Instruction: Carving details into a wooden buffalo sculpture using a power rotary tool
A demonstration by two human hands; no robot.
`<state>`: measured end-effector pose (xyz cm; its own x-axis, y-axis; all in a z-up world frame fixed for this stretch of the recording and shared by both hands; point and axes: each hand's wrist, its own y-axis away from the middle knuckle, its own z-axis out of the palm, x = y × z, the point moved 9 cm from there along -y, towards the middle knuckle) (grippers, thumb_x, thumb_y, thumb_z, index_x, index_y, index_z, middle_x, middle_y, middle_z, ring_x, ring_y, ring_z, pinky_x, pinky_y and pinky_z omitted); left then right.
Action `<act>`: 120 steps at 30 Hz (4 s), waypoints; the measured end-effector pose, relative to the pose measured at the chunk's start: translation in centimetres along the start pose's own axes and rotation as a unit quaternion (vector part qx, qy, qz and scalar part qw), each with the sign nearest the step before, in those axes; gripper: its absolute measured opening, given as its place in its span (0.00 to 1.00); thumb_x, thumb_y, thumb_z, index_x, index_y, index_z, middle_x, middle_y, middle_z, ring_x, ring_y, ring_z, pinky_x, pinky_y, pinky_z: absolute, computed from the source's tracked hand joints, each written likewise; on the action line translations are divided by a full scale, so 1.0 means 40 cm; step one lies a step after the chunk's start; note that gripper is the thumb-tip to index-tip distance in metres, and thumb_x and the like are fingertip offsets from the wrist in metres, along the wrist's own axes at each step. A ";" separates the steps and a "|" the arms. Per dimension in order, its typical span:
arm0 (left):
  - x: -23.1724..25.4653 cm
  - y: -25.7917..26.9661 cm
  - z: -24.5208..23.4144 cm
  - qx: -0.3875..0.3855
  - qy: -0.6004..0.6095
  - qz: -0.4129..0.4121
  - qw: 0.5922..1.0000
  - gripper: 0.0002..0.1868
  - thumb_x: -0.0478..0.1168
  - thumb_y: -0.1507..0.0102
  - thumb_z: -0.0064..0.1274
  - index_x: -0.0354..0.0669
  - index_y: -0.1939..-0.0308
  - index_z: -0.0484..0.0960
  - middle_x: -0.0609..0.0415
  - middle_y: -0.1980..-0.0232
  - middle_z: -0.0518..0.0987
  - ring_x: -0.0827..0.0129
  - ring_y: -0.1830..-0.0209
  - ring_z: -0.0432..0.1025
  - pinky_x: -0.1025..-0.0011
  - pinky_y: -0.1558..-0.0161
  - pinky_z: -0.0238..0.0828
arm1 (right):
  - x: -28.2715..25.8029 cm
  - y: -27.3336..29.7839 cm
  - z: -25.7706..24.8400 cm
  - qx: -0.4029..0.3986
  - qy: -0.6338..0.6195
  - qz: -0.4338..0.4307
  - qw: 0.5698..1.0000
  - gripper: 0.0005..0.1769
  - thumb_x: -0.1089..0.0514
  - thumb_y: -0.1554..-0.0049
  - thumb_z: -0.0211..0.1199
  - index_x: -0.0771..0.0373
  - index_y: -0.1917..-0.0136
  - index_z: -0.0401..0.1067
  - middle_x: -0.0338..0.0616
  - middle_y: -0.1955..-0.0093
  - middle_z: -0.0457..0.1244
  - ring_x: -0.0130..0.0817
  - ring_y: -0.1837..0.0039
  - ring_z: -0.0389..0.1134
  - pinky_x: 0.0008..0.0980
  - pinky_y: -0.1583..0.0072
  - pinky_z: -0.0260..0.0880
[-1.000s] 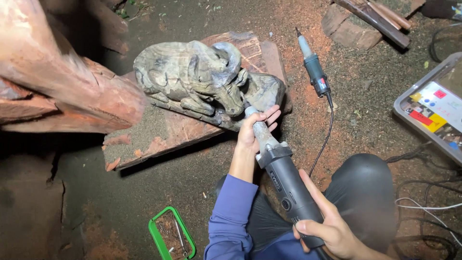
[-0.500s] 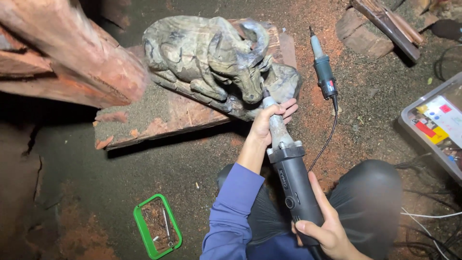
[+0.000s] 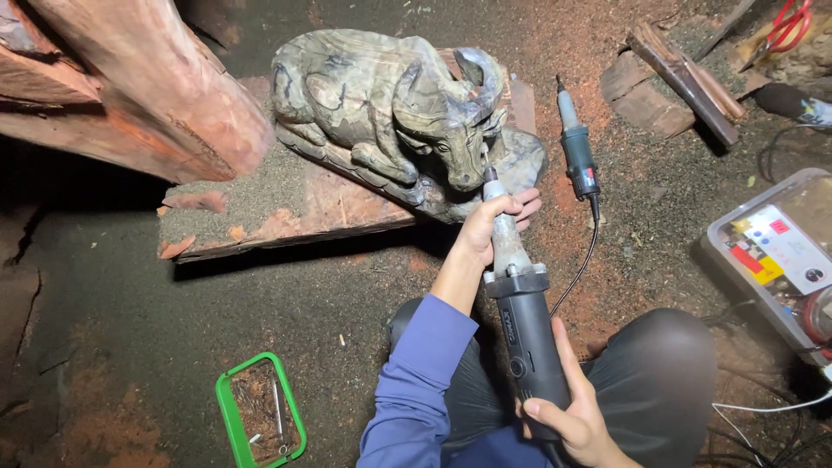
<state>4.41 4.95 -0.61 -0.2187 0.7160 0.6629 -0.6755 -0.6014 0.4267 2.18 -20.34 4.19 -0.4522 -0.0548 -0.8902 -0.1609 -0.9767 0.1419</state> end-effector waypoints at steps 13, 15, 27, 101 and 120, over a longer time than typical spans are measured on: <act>0.001 -0.001 0.001 -0.019 -0.010 -0.002 1.000 0.41 0.37 0.49 0.44 0.23 0.31 0.67 0.39 0.24 0.67 0.53 0.22 0.62 0.59 0.26 0.57 | 0.048 -0.010 -0.017 0.014 0.008 -0.002 1.000 0.66 0.59 0.52 0.69 0.44 0.16 0.27 0.61 0.71 0.67 0.39 0.77 0.67 0.32 0.74 0.77; 0.003 0.003 0.002 -0.012 -0.003 -0.003 1.000 0.39 0.36 0.49 0.45 0.22 0.33 0.66 0.40 0.25 0.68 0.52 0.23 0.63 0.57 0.26 0.57 | 0.054 -0.009 -0.020 0.019 0.004 0.006 1.000 0.66 0.59 0.53 0.69 0.43 0.16 0.27 0.61 0.70 0.67 0.39 0.77 0.67 0.32 0.74 0.77; -0.020 -0.016 -0.013 -0.034 -0.026 0.023 0.999 0.40 0.39 0.50 0.47 0.26 0.32 0.70 0.40 0.23 0.66 0.54 0.20 0.59 0.55 0.21 0.48 | 0.091 0.010 -0.052 0.046 0.023 0.026 0.998 0.68 0.61 0.55 0.70 0.41 0.16 0.28 0.57 0.69 0.68 0.39 0.76 0.68 0.34 0.72 0.77; -0.079 -0.066 -0.059 0.080 0.095 -0.001 0.992 0.17 0.39 0.43 0.50 0.39 0.51 0.68 0.36 0.33 0.76 0.48 0.29 0.69 0.57 0.34 0.67 | -0.097 -0.012 -0.142 -0.016 -0.082 0.148 0.985 0.64 0.61 0.56 0.70 0.36 0.16 0.37 0.66 0.74 0.67 0.41 0.80 0.66 0.31 0.78 0.69; -0.122 0.074 -0.098 0.069 0.091 0.085 0.990 0.35 0.32 0.45 0.57 0.13 0.36 0.69 0.25 0.28 0.67 0.45 0.26 0.62 0.79 0.65 0.68 | 0.080 0.113 -0.079 0.014 -0.150 0.190 0.970 0.53 0.66 0.57 0.71 0.58 0.21 0.52 0.60 0.67 0.60 0.47 0.71 0.70 0.40 0.77 0.72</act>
<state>0.71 1.06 -4.98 -0.4519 0.6449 0.6164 -0.5182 -0.7522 0.4071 2.77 -25.59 0.61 -0.7173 -0.3434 -0.6062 0.0455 -0.8913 0.4510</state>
